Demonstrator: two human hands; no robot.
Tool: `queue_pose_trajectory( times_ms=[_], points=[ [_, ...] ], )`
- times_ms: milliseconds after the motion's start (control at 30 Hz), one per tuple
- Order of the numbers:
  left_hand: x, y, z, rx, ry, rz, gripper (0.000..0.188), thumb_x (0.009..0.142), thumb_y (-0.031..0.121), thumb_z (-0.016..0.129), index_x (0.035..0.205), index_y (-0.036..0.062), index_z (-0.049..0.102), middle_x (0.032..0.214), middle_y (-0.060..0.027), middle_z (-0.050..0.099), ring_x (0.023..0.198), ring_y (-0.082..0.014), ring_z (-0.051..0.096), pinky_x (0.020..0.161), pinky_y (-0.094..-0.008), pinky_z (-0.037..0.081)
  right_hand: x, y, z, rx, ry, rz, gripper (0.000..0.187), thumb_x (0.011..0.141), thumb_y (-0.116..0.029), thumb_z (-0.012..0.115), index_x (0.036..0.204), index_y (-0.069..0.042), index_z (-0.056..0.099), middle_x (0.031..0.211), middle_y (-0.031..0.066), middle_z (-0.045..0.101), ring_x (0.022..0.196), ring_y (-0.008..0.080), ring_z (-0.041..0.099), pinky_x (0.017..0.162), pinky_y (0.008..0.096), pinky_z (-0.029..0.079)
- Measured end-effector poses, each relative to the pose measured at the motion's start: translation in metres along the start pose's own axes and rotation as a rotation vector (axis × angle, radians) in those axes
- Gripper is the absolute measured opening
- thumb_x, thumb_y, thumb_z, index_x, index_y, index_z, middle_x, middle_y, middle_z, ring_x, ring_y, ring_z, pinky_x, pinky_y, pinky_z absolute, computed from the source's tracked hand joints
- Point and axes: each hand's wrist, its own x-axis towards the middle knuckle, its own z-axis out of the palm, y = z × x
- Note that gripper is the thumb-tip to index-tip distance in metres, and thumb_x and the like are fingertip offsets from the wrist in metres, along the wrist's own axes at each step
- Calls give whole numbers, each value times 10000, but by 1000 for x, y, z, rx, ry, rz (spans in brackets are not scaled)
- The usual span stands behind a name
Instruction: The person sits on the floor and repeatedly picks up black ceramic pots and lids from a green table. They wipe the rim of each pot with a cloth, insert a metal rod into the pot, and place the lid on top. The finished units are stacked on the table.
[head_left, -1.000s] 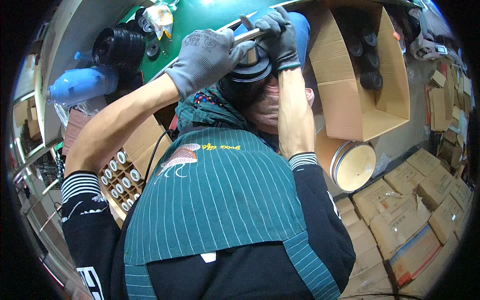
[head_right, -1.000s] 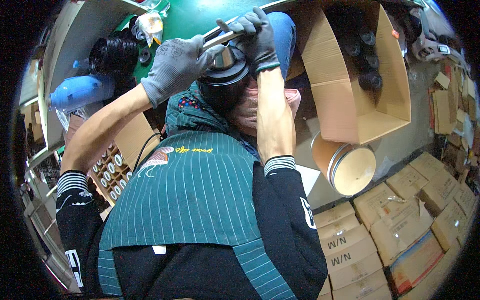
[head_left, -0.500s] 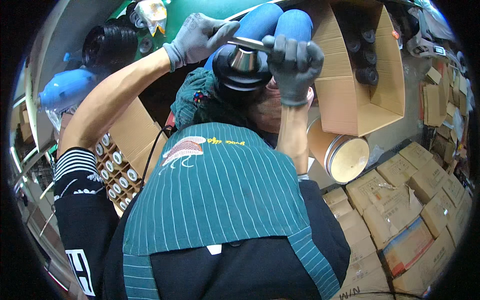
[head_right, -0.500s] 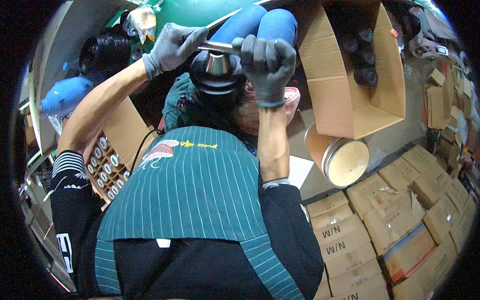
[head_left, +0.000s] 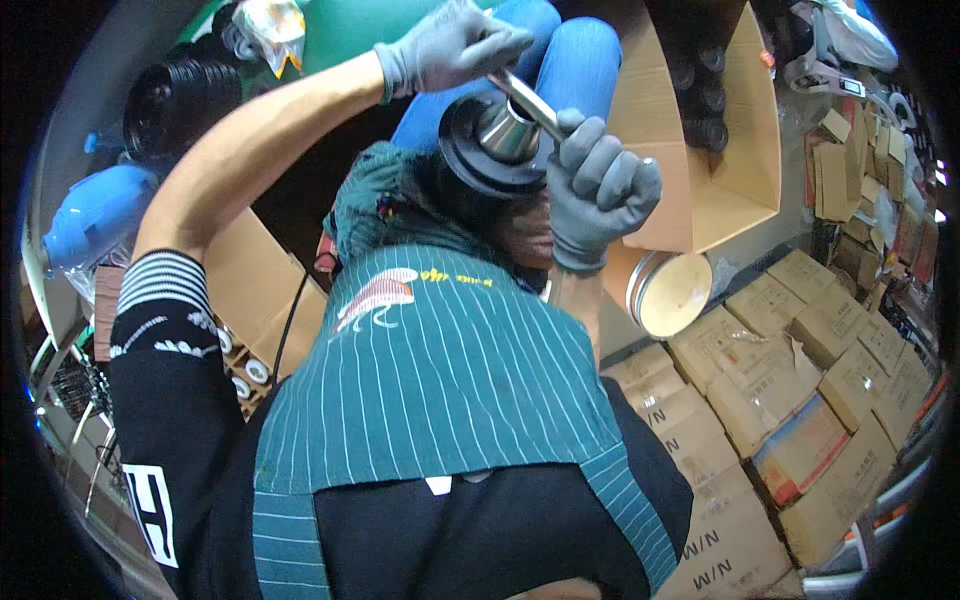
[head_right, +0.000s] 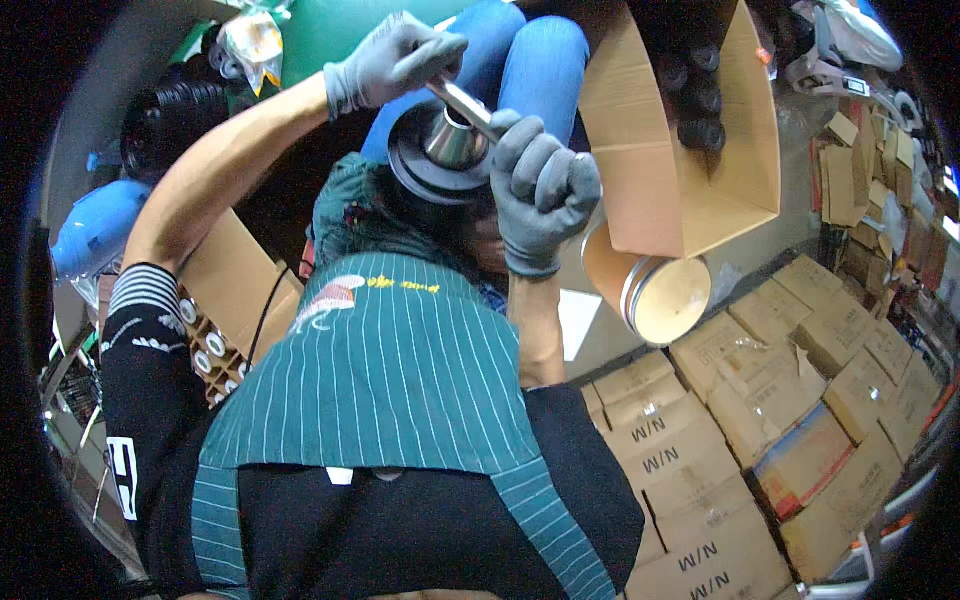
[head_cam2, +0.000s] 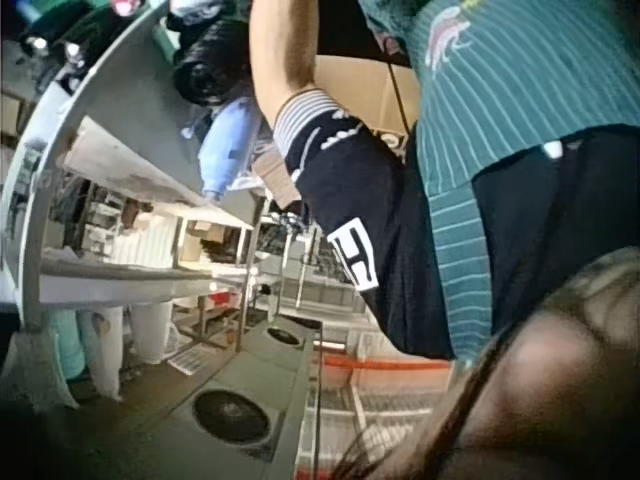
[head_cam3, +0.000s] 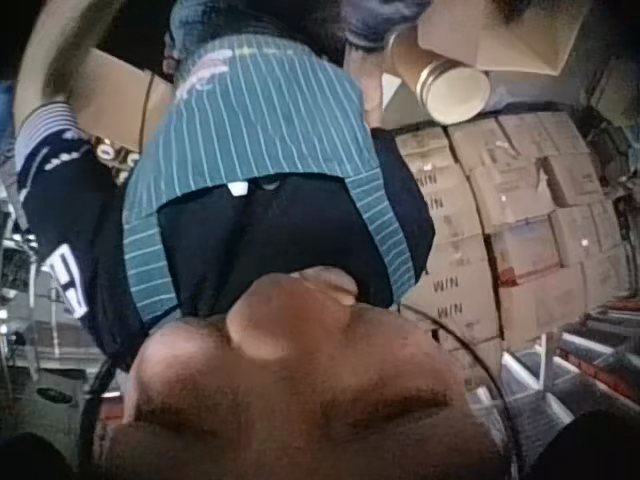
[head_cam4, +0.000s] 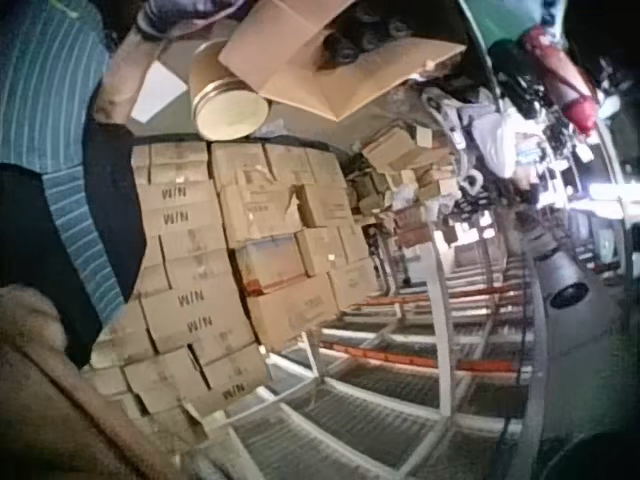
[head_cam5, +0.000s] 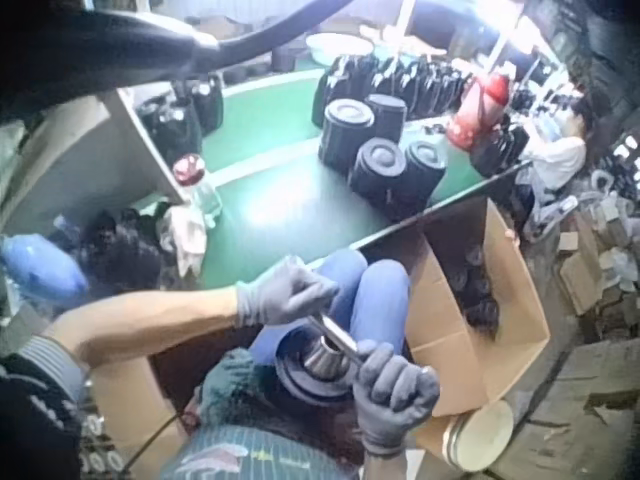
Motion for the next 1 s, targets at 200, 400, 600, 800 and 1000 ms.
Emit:
queue_pose_trajectory(
  times_ms=[200,400,600,800,1000],
  points=[
    [7,-14,6,-56,-1,182,476,1132,239,501,687,71,476,601,-45,447,533,-173,433,547,-338,406,7,-18,33,95,-158,-177,397,1146,-241,352,752,-221,392,605,-74,190,571,86,221,886,358,451],
    [37,-30,20,21,63,186,442,1083,221,537,675,63,473,580,-72,487,506,-188,465,519,-356,426,13,-33,58,-97,-53,-243,473,1136,-206,329,666,-170,299,607,-37,206,613,115,269,945,435,485],
    [13,-9,-5,304,8,358,267,1059,229,658,874,42,706,647,-121,539,547,-235,520,570,-369,456,20,-37,36,-156,-175,-163,444,1161,-330,351,793,-135,503,702,61,477,780,213,518,1073,493,497],
    [-40,-47,-7,387,532,247,337,1082,344,695,966,54,822,633,-87,603,556,-136,569,530,-323,446,9,-57,44,-588,-116,155,1024,960,-591,751,1682,-6,322,1632,221,464,1524,327,467,1275,484,357],
    [-103,-51,-26,-311,722,-526,441,1112,453,628,1000,59,793,726,48,593,572,-20,469,491,-215,331,-4,-46,38,-1312,-446,-80,972,716,-551,932,1499,-70,616,1550,222,562,1493,450,476,1259,552,365]
  ],
)
